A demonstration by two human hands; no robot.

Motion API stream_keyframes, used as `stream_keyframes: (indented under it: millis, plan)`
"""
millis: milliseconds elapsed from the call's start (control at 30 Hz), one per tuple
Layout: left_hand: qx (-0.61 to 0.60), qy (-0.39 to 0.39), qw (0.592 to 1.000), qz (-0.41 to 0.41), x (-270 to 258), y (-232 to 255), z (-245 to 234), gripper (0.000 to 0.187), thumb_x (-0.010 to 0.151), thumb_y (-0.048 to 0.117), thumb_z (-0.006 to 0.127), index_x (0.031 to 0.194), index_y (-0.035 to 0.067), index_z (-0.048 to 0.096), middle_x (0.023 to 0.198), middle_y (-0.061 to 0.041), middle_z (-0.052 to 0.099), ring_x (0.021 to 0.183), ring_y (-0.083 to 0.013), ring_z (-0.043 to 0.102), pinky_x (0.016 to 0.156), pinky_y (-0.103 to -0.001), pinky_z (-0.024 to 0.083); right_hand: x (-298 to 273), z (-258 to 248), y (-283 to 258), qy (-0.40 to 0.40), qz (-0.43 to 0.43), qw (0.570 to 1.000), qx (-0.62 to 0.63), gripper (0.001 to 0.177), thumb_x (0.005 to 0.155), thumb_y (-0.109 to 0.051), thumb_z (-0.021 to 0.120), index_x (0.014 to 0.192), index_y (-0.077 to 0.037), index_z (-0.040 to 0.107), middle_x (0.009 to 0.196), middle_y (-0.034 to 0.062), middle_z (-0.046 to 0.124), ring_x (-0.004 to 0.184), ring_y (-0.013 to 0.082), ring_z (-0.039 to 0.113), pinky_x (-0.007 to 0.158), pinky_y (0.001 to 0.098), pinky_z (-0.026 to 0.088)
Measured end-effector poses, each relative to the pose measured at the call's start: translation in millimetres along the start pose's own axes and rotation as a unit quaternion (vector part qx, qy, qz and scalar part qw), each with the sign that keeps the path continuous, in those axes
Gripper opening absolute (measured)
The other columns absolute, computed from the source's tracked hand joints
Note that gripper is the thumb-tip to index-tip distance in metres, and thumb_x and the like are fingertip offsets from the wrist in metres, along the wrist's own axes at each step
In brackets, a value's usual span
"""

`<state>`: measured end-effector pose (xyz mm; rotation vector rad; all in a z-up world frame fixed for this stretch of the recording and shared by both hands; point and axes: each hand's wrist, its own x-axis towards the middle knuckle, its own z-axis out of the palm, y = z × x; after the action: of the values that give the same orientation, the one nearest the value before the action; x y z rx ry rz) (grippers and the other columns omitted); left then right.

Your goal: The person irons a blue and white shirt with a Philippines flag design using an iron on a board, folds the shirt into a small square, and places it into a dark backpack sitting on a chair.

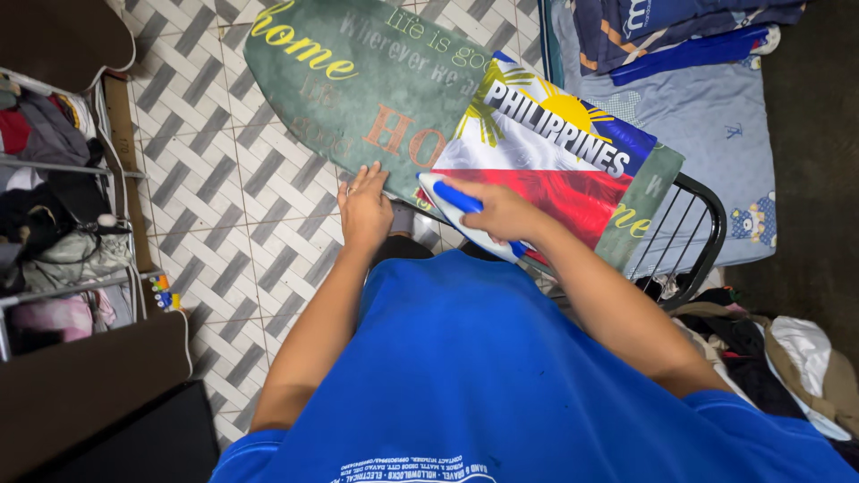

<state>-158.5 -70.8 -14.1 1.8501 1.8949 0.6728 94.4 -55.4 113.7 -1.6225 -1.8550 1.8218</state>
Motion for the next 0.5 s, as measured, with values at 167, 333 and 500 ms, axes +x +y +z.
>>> stream_keyframes:
  millis: [167,333,500]
  plan:
    - [0.009,-0.001,0.998,0.069,7.7,11.9,-8.0,0.029,0.092,0.021,0.067,0.116,0.004,0.07,0.123,-0.018,0.066,0.118,-0.038,0.06,0.103,-0.05,0.042,-20.8,4.9,14.9,0.073,0.003,0.988,0.132,0.077,0.086,-0.008,0.067,0.157,-0.024,0.044,0.065,0.0006,0.057,0.041,0.0098,0.051,0.04,0.0296,0.045]
    - [-0.036,-0.119,0.991,0.046,30.3,39.3,-14.1,0.033,0.085,0.034,0.079,0.098,0.006,0.068,0.101,-0.016,0.063,0.1,-0.0371,0.063,0.086,-0.048,0.049,-15.4,2.5,17.9,0.225,0.045,0.932,0.281,0.079,0.086,-0.008,0.066,0.159,-0.02,0.037,0.061,-0.0005,0.049,0.04,0.0098,0.048,0.036,0.031,0.043]
    - [-0.01,-0.216,0.976,0.007,53.9,39.6,-20.7,0.034,0.08,0.034,0.082,0.09,0.008,0.062,0.101,-0.012,0.062,0.098,-0.0348,0.064,0.082,-0.048,0.05,13.0,-17.5,4.0,0.183,0.061,0.953,0.235,0.077,0.087,-0.009,0.065,0.158,-0.022,0.038,0.057,0.0014,0.046,0.037,0.0116,0.045,0.036,0.0312,0.04]
